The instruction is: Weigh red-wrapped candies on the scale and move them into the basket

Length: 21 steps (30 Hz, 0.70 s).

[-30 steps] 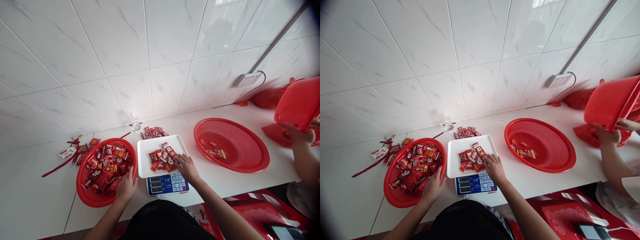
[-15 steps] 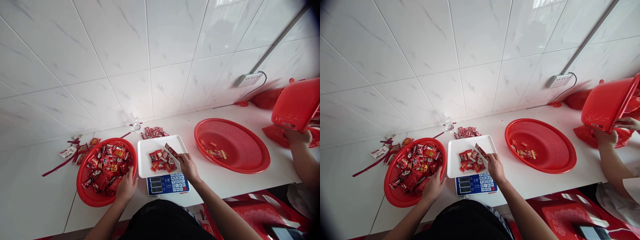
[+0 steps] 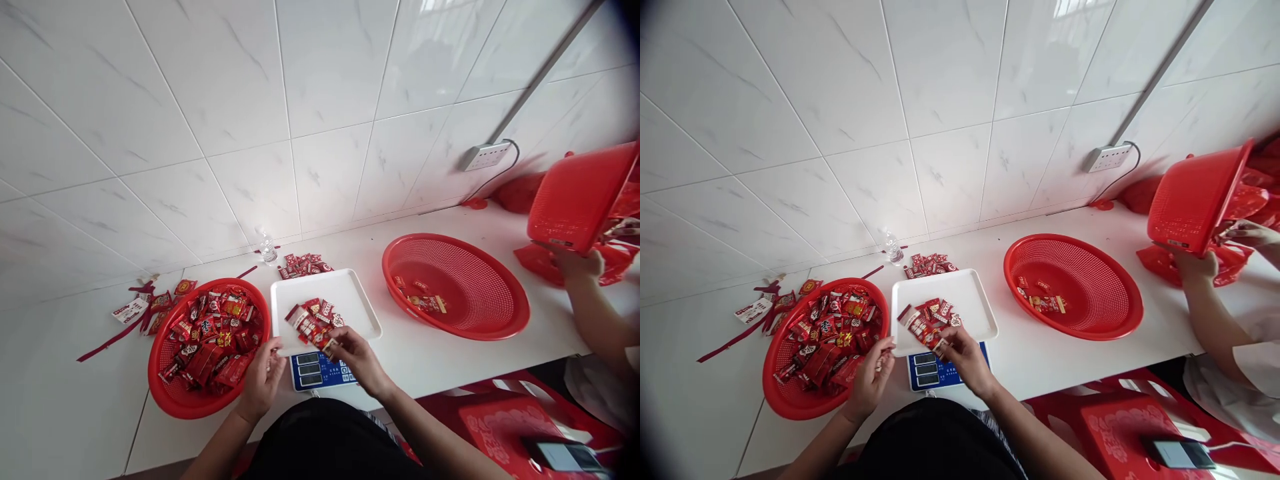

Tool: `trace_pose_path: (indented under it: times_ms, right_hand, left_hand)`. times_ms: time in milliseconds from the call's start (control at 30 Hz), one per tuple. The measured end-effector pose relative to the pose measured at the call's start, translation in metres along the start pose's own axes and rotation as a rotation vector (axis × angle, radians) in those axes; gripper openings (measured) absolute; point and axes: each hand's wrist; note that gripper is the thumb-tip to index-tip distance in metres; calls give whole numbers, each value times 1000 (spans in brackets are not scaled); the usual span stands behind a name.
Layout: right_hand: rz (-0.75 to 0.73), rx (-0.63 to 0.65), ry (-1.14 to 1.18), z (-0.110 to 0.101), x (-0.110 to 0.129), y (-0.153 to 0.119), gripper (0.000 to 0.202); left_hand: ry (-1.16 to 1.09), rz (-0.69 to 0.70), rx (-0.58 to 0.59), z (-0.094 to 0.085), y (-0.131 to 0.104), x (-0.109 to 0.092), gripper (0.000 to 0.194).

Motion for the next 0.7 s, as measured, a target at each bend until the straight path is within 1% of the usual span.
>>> trace_pose_path:
  times_ms: [67,100,133,167,200,233,300,333,400,467,567,633,700]
  right_hand:
    - [11,147,-7,15,1,-7,27]
    - [-6,213,-53,20,3,-9,26]
    - [-42,263,-131,23,4,-10,23]
    - [-95,286,-239,23,5,-10,19]
    - [-160,280,-371,22,5,-8,16]
    - [-222,252,-518,19,5,-4,17]
    - [-299,166,-820,8,2,6,28]
    - [-304,125,-957,2,-2,12,34]
    - [-260,96,-1181,-8,-10,25,44]
    - [-200,126,-1324,-15,-17,36,52]
    - [-135,209,-1422,-18,-23,47,55]
    - [-99,226,-1438,-18,-23,51,56]
    - [-67,209,-1439,-20,-21,54,57]
  left_hand:
    - [-207,-89,141,11,4,-23,50]
    - [-283,-119,198,16,6,-31,51]
    - [-335,-143,225,20,8,-38,50]
    - [-372,-169,221,23,10,-41,49]
    - [-393,-198,190,24,12,-42,50]
    - [-405,-236,131,23,14,-41,51]
    - [-423,-323,-26,14,16,-34,55]
    - [-426,-360,-101,8,17,-29,57]
    - [-385,-393,-225,-7,18,-19,58]
    - [-260,-370,-321,-21,18,-10,56]
    - [-27,-255,-411,-34,15,6,50]
    - [100,-138,-428,-36,11,20,45]
    - [221,1,-386,-36,6,36,39]
Point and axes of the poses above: each hand's wrist, its own y-axis towards the middle knuckle, its own z-axis out of the palm, x = y × z, and after that the axes turned 4 degrees about z, right-handed
